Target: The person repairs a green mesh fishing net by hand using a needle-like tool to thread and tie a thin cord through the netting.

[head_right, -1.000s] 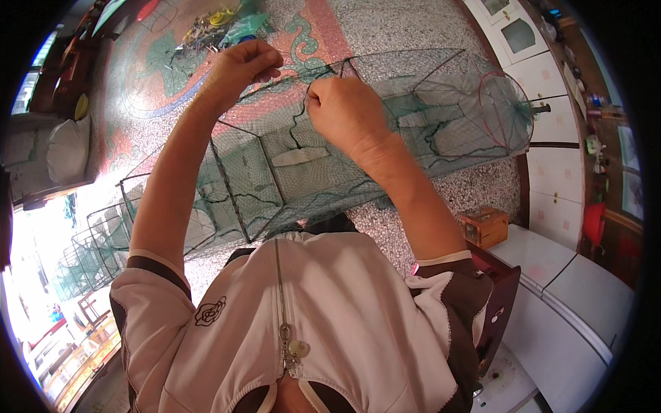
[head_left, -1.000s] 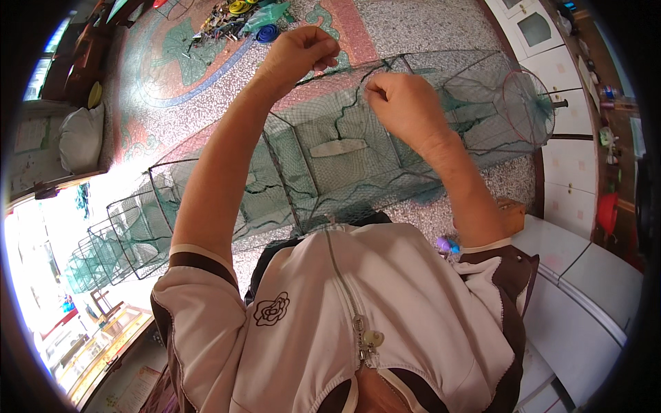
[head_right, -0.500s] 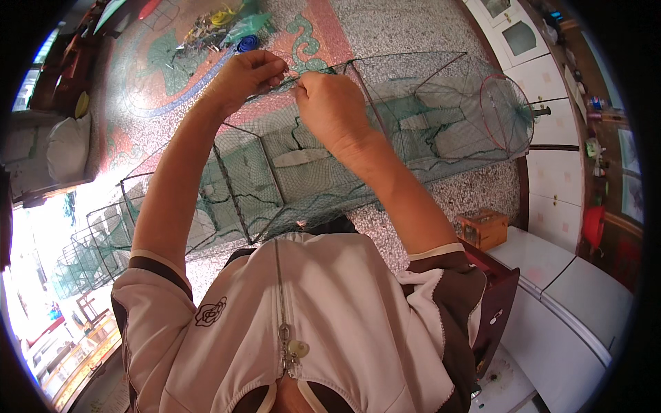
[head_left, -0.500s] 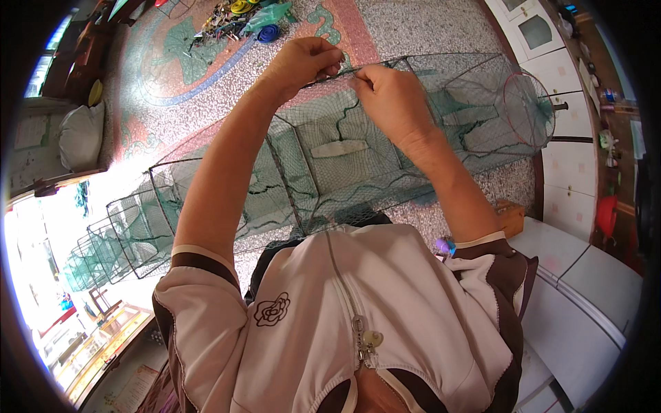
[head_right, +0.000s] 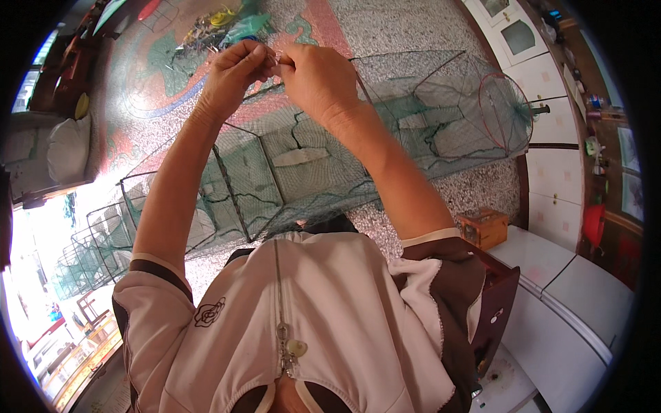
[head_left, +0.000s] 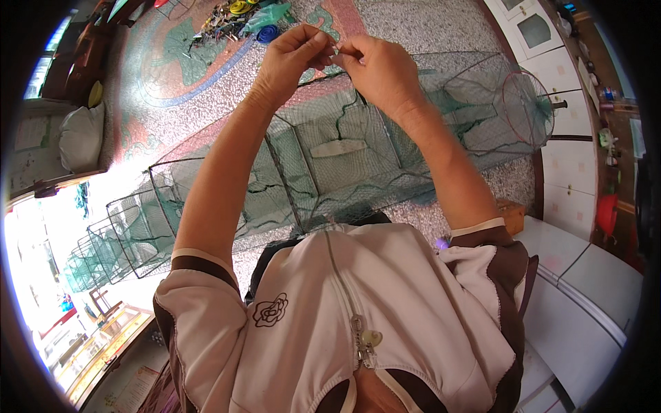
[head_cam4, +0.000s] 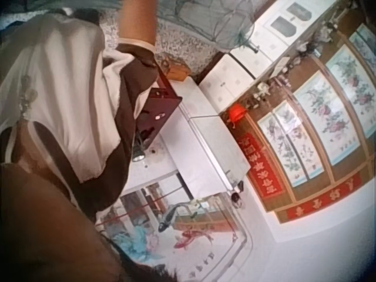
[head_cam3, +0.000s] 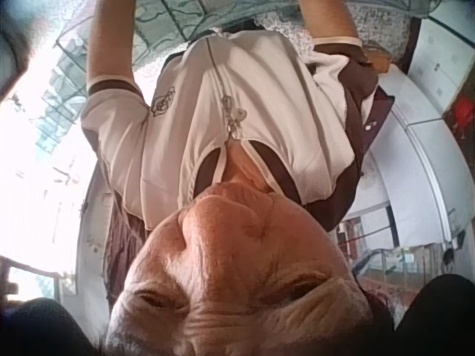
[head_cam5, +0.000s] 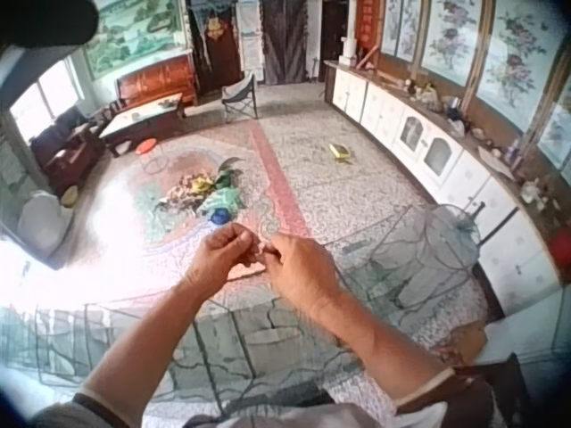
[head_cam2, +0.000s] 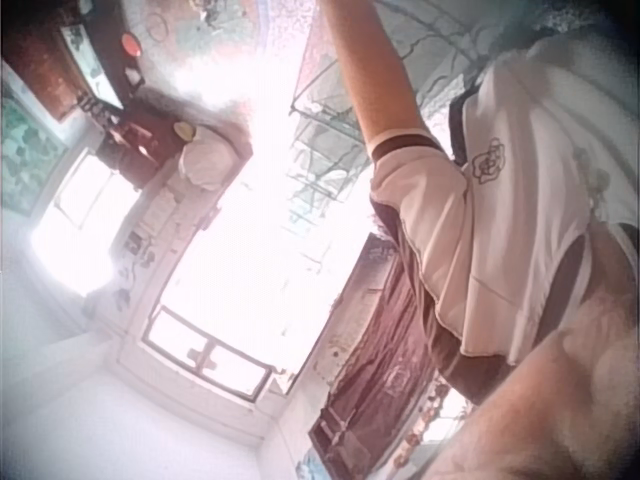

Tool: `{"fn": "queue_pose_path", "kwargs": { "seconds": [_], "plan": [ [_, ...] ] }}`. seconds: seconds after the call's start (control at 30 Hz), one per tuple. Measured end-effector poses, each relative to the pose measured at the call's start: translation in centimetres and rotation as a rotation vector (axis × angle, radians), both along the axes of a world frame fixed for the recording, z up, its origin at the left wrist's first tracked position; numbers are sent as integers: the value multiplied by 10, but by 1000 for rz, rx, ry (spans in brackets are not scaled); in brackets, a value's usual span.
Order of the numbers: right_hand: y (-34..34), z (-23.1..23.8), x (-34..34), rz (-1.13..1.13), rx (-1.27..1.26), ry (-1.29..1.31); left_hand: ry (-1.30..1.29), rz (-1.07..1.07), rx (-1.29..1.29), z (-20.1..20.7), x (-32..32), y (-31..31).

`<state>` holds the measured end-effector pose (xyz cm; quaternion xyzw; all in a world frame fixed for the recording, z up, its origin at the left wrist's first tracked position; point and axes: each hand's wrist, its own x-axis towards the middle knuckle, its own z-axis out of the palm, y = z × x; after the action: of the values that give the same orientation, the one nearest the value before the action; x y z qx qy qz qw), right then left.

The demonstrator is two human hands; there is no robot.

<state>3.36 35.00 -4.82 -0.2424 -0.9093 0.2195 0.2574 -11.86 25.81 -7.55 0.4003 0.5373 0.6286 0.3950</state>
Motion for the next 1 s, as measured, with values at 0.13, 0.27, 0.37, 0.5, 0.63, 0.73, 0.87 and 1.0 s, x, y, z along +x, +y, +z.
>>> {"fn": "queue_pose_path", "kwargs": {
  "seconds": [0.13, 0.27, 0.37, 0.5, 0.63, 0.73, 0.87, 1.0],
  "plan": [
    [-9, 28, -6, 147, -127, 283, 20, 34, -66, 0, 1, -3],
    [-2, 55, -8, 345, -214, 538, 65, -1, -52, -5, 4, -2],
    [12, 82, -6, 404, -347, 718, 138, 22, -90, -7, -2, -1],
    [17, 91, -4, 454, -417, 938, 172, 10, -77, -4, -4, 1],
    [19, 87, 2, 425, -150, 829, 289, -83, -11, 10, 8, 1],
    [29, 93, 15, 400, 161, 609, 552, -253, 66, 8, 10, 3],
    [48, 110, 62, 329, 256, 175, 410, -177, -135, 18, 2, -3],
    [64, 114, 84, 75, -135, -367, 348, -212, -167, 17, 1, -9]
  ]
}}
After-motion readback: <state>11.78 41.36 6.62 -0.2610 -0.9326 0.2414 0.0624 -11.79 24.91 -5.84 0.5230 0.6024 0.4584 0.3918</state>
